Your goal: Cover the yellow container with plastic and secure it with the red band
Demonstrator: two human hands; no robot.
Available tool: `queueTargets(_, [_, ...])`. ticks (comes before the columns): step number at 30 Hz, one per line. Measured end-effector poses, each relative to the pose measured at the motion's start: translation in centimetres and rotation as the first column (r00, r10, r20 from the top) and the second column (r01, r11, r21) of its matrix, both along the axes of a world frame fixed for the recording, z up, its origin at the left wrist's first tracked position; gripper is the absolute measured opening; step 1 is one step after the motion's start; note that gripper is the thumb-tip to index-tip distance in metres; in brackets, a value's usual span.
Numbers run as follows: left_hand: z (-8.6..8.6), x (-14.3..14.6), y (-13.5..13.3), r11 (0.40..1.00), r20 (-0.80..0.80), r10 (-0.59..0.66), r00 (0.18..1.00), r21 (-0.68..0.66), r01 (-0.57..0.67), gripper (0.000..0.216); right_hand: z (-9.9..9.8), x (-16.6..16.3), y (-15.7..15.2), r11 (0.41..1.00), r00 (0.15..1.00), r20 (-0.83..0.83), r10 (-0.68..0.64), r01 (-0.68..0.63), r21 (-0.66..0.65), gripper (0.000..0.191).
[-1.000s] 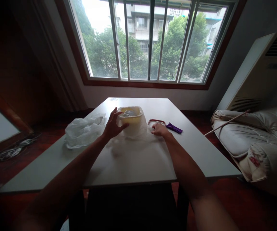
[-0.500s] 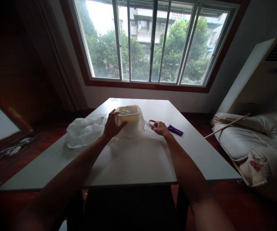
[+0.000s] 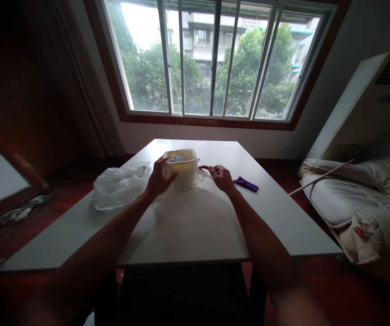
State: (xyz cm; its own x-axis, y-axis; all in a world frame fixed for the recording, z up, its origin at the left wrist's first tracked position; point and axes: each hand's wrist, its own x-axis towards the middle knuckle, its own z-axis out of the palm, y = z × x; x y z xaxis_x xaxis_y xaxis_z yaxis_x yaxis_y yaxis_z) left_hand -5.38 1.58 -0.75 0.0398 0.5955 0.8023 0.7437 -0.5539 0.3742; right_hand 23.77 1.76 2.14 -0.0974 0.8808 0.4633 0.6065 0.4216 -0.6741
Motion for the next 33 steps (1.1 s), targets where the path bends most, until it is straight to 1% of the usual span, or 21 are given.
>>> queueTargets(5, [0.0, 0.1, 0.0, 1.0, 0.01, -0.017, 1.0, -0.005, 0.017, 0.071, 0.3, -1.4, -1.3, 0.992, 0.992, 0.018, 0.128, -0.128, 0.021, 0.033])
queueTargets(8, [0.0, 0.2, 0.0, 1.0, 0.022, -0.019, 1.0, 0.004, 0.019, 0.07, 0.0, -1.6, -1.6, 0.975, 0.973, 0.069, 0.221, -0.222, -0.001, 0.033])
queueTargets(10, [0.1, 0.2, -0.1, 1.0, 0.024, -0.021, 0.999, 0.015, 0.021, 0.067, -0.3, -1.6, -1.4, 0.966, 0.96, 0.108, 0.257, -0.257, -0.016, 0.033])
queueTargets(12, [0.2, 0.3, -0.2, 0.999, 0.028, -0.022, 0.999, 0.027, 0.021, 0.063, -0.6, -1.3, -1.0, 0.975, 0.964, 0.145, 0.221, -0.224, -0.001, 0.031])
queueTargets(16, [0.5, 0.5, -0.4, 0.999, 0.044, -0.029, 0.999, 0.043, 0.027, 0.056, -1.0, -0.5, 0.2, 0.997, 0.983, 0.179, 0.05, -0.06, 0.053, 0.027])
queueTargets(19, [0.7, 0.6, -0.5, 0.998, 0.05, -0.044, 0.998, 0.051, 0.041, 0.052, -1.2, 0.2, 0.9, 0.998, 0.983, 0.175, -0.048, 0.039, 0.056, 0.022])
queueTargets(21, [0.8, 0.7, -0.7, 0.997, 0.055, -0.06, 0.997, 0.058, 0.056, 0.049, -1.4, 0.6, 1.1, 0.997, 0.98, 0.184, -0.074, 0.069, 0.036, 0.022])
queueTargets(26, [0.8, 0.9, -0.8, 0.993, 0.093, -0.096, 0.991, 0.072, 0.089, 0.042, -1.8, 1.0, 1.5, 0.998, 0.969, 0.24, -0.058, 0.06, -0.001, 0.025])
queueTargets(29, [0.8, 1.0, -0.8, 0.991, 0.106, -0.112, 0.988, 0.079, 0.103, 0.039, -2.1, 1.3, 1.8, 0.992, 0.943, 0.307, -0.127, 0.125, 0.024, 0.026])
queueTargets(33, [0.9, 1.1, -1.0, 0.99, 0.117, -0.136, 0.984, 0.062, 0.13, 0.039, -2.3, 2.2, 2.5, 0.954, 0.85, 0.436, -0.294, 0.29, 0.078, 0.028])
